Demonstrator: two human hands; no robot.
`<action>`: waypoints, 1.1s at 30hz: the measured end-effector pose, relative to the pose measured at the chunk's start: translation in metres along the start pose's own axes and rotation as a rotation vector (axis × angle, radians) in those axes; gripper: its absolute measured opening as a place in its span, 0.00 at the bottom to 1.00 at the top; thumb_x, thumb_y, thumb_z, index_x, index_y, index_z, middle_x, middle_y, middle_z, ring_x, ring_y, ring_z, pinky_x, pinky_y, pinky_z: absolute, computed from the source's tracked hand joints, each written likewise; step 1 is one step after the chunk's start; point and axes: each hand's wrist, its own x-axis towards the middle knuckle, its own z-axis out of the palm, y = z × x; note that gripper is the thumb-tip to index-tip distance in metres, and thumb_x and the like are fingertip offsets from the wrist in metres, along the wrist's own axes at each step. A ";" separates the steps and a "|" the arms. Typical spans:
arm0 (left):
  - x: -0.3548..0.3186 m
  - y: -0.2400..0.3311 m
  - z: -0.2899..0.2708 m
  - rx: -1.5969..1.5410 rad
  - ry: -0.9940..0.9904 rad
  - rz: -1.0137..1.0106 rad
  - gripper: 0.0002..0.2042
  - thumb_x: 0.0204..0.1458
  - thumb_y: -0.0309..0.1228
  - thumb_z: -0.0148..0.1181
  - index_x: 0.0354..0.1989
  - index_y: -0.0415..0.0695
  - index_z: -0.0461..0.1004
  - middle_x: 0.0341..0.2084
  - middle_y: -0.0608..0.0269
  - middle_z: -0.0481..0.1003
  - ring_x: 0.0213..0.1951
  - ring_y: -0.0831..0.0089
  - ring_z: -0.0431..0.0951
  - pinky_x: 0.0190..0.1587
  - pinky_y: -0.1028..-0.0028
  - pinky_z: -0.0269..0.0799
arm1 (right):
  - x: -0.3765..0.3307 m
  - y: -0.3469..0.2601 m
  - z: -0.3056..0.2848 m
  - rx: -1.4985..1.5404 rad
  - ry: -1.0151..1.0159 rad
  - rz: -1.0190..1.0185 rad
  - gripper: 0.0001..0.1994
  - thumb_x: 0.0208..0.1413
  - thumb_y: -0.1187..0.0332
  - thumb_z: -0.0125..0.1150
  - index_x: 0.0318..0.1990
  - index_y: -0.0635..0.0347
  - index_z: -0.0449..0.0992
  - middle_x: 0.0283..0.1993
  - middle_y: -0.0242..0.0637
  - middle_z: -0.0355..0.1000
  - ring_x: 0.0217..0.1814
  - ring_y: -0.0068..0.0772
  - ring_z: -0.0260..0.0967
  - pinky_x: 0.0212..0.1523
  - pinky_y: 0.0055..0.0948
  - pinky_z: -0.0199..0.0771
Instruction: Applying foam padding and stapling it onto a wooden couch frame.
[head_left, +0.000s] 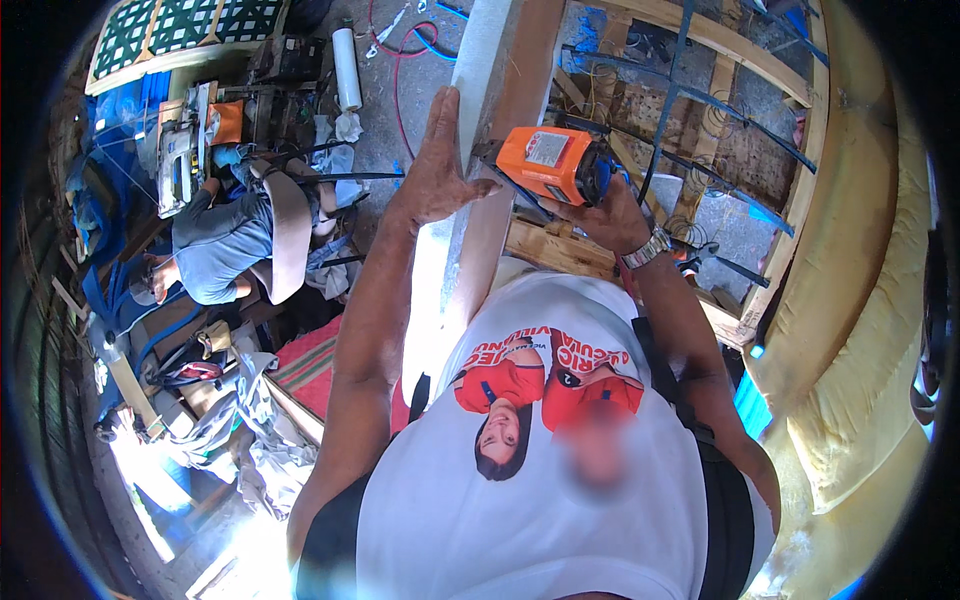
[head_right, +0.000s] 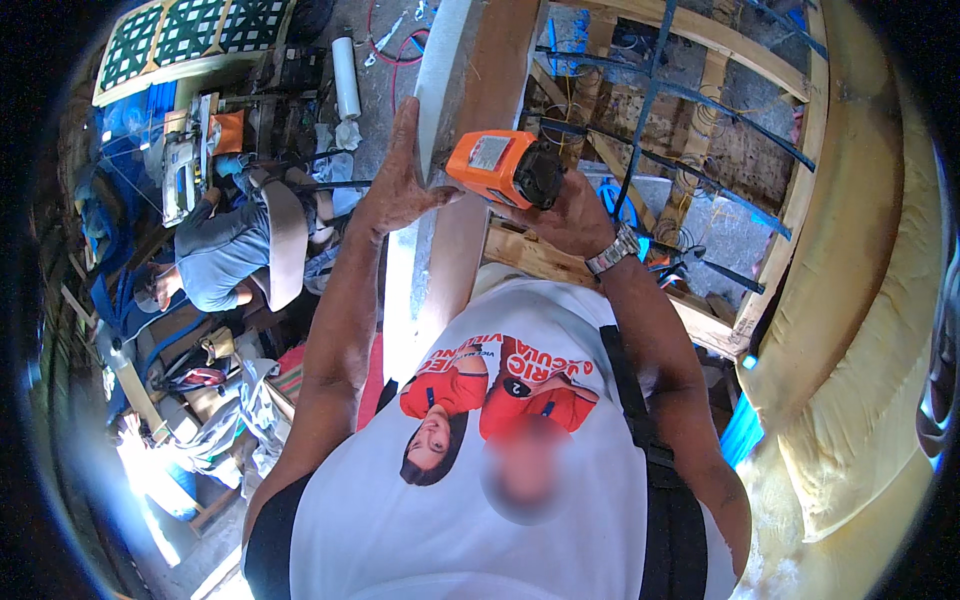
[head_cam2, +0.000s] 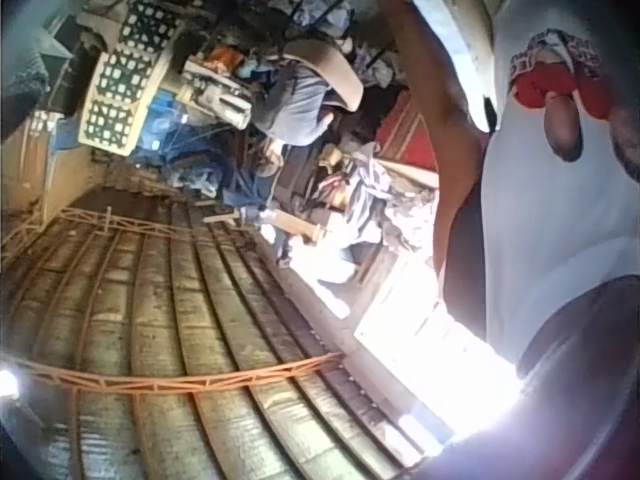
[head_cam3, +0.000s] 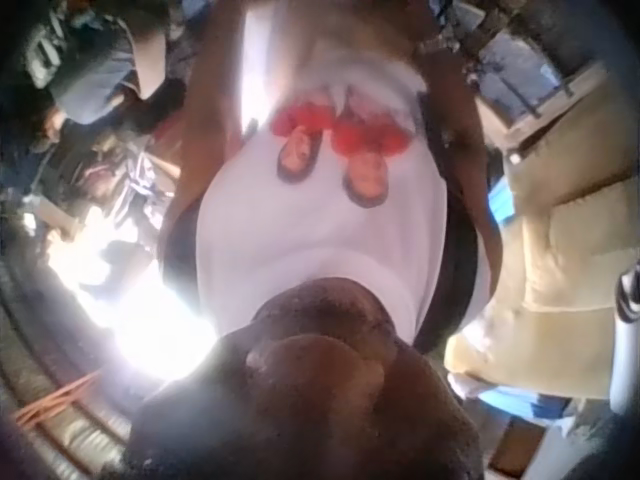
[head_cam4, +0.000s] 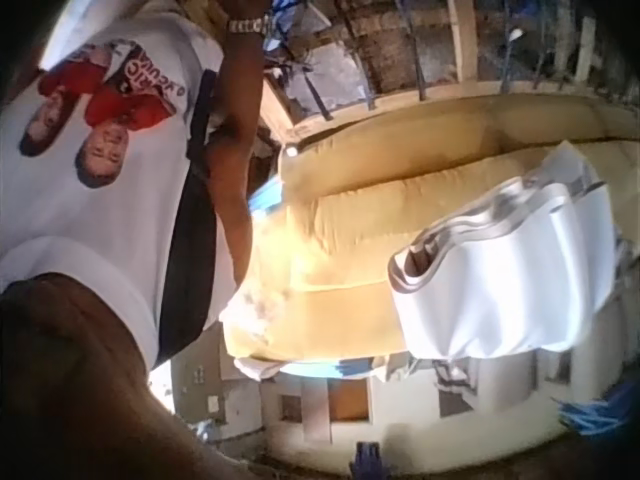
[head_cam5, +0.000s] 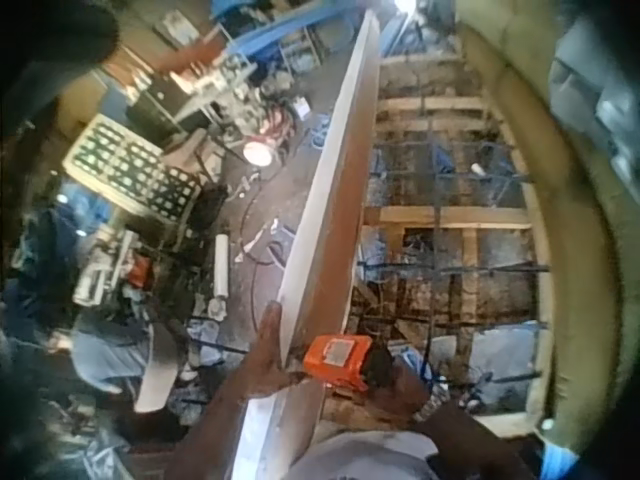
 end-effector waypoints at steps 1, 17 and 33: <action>-0.009 -0.002 0.001 -0.005 -0.010 -0.060 0.69 0.31 0.43 0.82 0.77 0.41 0.33 0.77 0.41 0.36 0.78 0.51 0.35 0.77 0.57 0.35 | -0.001 -0.001 0.001 -0.484 0.024 -0.032 0.25 0.53 0.69 0.75 0.58 0.60 0.74 0.57 0.36 0.78 0.57 0.28 0.75 0.58 0.33 0.75; -0.309 0.004 0.041 -0.085 0.075 -0.486 0.59 0.41 0.44 0.78 0.76 0.38 0.41 0.68 0.36 0.59 0.68 0.43 0.62 0.69 0.57 0.61 | -0.083 0.064 0.061 -0.994 0.159 0.179 0.18 0.54 0.54 0.73 0.44 0.57 0.82 0.33 0.43 0.81 0.32 0.34 0.76 0.40 0.38 0.76; -0.387 -0.040 0.045 -0.042 0.086 0.161 0.43 0.55 0.41 0.62 0.77 0.47 0.46 0.77 0.47 0.37 0.76 0.40 0.39 0.74 0.50 0.45 | -0.233 0.215 0.204 -0.966 0.597 0.378 0.20 0.59 0.54 0.67 0.50 0.60 0.79 0.37 0.35 0.79 0.38 0.26 0.73 0.42 0.34 0.74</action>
